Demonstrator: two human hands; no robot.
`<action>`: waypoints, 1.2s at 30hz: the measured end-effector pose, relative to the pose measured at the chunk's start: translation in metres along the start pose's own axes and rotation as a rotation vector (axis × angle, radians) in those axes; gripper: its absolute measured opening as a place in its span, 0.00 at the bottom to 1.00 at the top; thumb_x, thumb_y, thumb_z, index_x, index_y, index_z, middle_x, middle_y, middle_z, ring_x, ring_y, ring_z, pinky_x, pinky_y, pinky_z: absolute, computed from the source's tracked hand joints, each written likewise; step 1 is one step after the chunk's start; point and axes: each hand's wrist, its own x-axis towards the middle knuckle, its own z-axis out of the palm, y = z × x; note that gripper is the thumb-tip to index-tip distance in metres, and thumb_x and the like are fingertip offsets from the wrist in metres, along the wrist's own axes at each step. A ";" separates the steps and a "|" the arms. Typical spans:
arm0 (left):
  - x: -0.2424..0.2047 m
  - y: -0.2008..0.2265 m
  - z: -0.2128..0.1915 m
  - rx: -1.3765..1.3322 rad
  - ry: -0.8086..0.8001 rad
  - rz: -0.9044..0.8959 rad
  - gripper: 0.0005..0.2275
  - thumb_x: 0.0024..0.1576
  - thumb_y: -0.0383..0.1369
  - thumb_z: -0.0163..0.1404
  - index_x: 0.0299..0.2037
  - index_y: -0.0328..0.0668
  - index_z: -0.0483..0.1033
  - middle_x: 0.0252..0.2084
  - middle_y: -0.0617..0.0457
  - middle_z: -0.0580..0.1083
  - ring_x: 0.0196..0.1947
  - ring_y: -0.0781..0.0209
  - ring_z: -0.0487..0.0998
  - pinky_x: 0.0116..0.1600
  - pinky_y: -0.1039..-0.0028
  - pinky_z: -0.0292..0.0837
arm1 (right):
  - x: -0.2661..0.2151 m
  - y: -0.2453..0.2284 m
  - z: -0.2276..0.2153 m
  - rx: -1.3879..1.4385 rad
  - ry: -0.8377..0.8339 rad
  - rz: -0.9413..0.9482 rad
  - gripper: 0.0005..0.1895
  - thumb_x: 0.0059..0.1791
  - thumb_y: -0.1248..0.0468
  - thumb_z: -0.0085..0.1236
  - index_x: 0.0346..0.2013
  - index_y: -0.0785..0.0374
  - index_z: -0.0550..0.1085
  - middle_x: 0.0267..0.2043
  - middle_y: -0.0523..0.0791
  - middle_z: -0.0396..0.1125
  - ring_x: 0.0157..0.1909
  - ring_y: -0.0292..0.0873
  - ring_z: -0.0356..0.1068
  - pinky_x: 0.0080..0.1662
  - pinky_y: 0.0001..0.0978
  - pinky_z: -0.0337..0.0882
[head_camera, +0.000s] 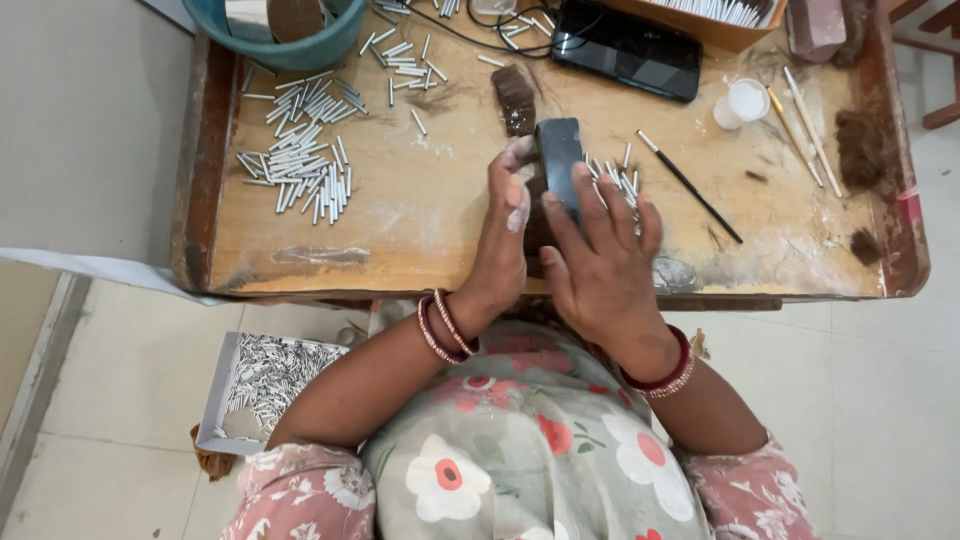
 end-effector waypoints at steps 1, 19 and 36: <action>-0.002 -0.004 -0.002 -0.001 -0.005 0.004 0.33 0.70 0.55 0.30 0.75 0.35 0.46 0.77 0.44 0.52 0.78 0.52 0.50 0.79 0.61 0.47 | -0.004 0.008 -0.001 -0.004 0.005 0.002 0.25 0.54 0.57 0.52 0.65 0.62 0.72 0.75 0.57 0.54 0.75 0.57 0.52 0.71 0.57 0.41; -0.028 -0.002 0.001 -0.283 0.221 0.148 0.34 0.71 0.55 0.29 0.76 0.31 0.47 0.80 0.43 0.50 0.84 0.54 0.41 0.86 0.64 0.28 | -0.022 -0.005 0.009 0.284 0.165 -0.018 0.25 0.41 0.65 0.71 0.52 0.63 0.75 0.63 0.54 0.65 0.61 0.60 0.66 0.61 0.48 0.61; -0.048 -0.005 0.018 -0.400 0.196 0.202 0.40 0.67 0.62 0.36 0.77 0.35 0.45 0.79 0.41 0.46 0.82 0.55 0.39 0.84 0.64 0.25 | -0.039 0.012 0.023 0.565 0.194 0.107 0.12 0.47 0.72 0.68 0.42 0.66 0.74 0.66 0.53 0.64 0.63 0.53 0.71 0.63 0.41 0.73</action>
